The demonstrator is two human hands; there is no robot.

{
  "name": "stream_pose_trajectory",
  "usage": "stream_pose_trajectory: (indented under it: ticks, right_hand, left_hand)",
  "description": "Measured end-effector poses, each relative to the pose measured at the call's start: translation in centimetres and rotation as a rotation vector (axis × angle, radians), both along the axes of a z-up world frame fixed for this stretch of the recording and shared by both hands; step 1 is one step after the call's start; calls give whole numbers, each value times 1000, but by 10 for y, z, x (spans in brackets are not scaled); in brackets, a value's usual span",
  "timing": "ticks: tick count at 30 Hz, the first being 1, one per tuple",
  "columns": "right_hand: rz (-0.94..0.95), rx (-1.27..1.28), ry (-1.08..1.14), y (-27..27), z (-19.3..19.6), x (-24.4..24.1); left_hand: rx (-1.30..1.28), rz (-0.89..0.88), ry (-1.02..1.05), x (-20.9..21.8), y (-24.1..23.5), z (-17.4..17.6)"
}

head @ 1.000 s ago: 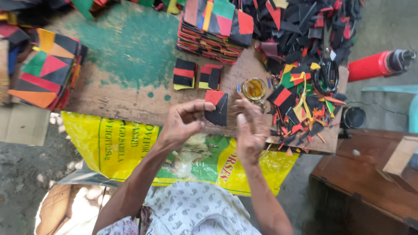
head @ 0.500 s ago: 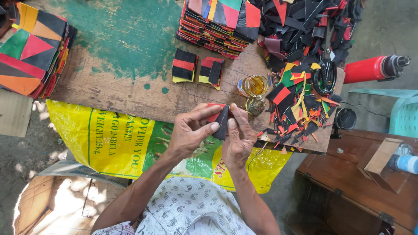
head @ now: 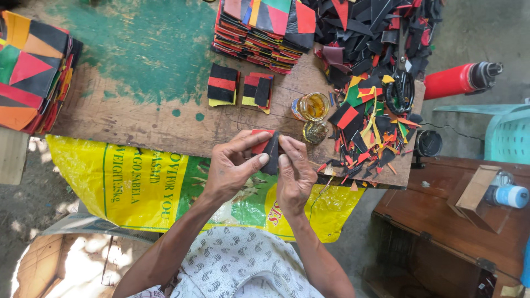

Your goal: The person assembles small rectangular decorative items by hand, applying adhesive from a small jar to the edges of multicolored pieces and pressing them together. The person repeatedly picks up pieces, applies adhesive, and stacks the finished items on the table.

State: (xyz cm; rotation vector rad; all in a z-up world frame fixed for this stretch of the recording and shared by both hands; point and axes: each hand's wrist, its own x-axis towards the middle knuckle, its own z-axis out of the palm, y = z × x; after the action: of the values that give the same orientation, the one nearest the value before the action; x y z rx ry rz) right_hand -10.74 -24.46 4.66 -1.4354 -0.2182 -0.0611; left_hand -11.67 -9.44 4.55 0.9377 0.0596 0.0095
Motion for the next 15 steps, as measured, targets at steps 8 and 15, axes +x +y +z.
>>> stream_pose_trajectory:
  ticks: [8, 15]
  right_hand:
    - [4, -34, 46, 0, 12, 2]
    - [-13, -234, -58, 0, 25, -6]
  left_hand:
    - [173, -4, 21, -2, 1, 4]
    - [51, 7, -13, 1, 3, 1]
